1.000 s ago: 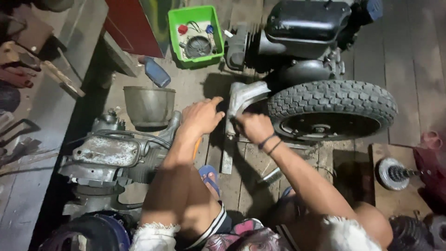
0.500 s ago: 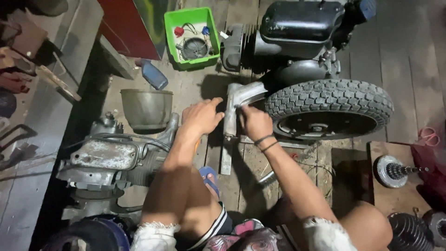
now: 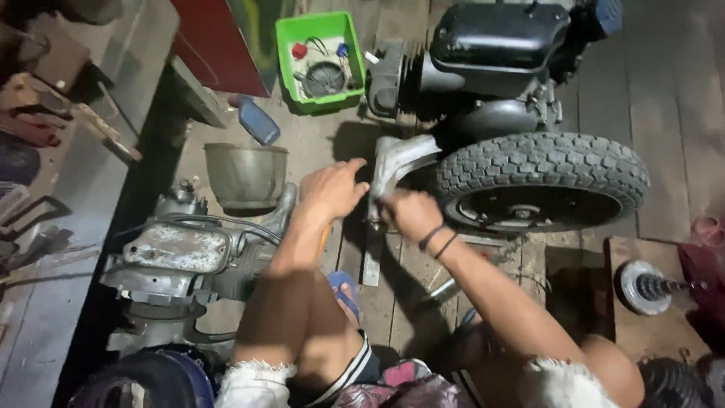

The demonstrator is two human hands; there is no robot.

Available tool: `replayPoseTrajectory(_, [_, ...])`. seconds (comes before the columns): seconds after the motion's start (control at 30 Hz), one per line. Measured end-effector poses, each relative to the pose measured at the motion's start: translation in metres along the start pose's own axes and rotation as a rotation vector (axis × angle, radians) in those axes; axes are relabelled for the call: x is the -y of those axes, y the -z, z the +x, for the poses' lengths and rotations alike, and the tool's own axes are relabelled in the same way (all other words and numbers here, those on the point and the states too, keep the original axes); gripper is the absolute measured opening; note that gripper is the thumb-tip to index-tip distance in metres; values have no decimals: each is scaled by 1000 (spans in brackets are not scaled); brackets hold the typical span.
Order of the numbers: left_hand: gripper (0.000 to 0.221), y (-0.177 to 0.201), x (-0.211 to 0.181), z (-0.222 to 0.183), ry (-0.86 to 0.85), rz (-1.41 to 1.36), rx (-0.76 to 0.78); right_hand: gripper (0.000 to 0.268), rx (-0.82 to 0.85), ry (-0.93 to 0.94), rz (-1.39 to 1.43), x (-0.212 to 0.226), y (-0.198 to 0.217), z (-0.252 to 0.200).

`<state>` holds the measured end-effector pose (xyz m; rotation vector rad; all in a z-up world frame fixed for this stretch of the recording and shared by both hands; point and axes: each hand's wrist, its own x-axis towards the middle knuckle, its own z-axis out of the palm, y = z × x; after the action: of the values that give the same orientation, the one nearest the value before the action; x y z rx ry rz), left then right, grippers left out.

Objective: Repairing or assembling a small internal combustion engine and wheel assembly using hand tools on a workshop floor.

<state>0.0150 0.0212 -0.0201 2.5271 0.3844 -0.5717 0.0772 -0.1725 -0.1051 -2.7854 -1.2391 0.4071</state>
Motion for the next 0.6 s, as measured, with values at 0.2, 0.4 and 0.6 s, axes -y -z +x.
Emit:
replayPoseTrajectory(0.2, [56,-8,2,1,-15,9,1,26,25,1,-117,2,9,12])
replayPoseTrajectory(0.4, [58,3,14,-3,12,-11,-17,25,37,48,-65,6,26,16])
replayPoseTrajectory(0.6, [58,13,11,-11,10,-35,-2,17,-64,59,128,-15,15,9])
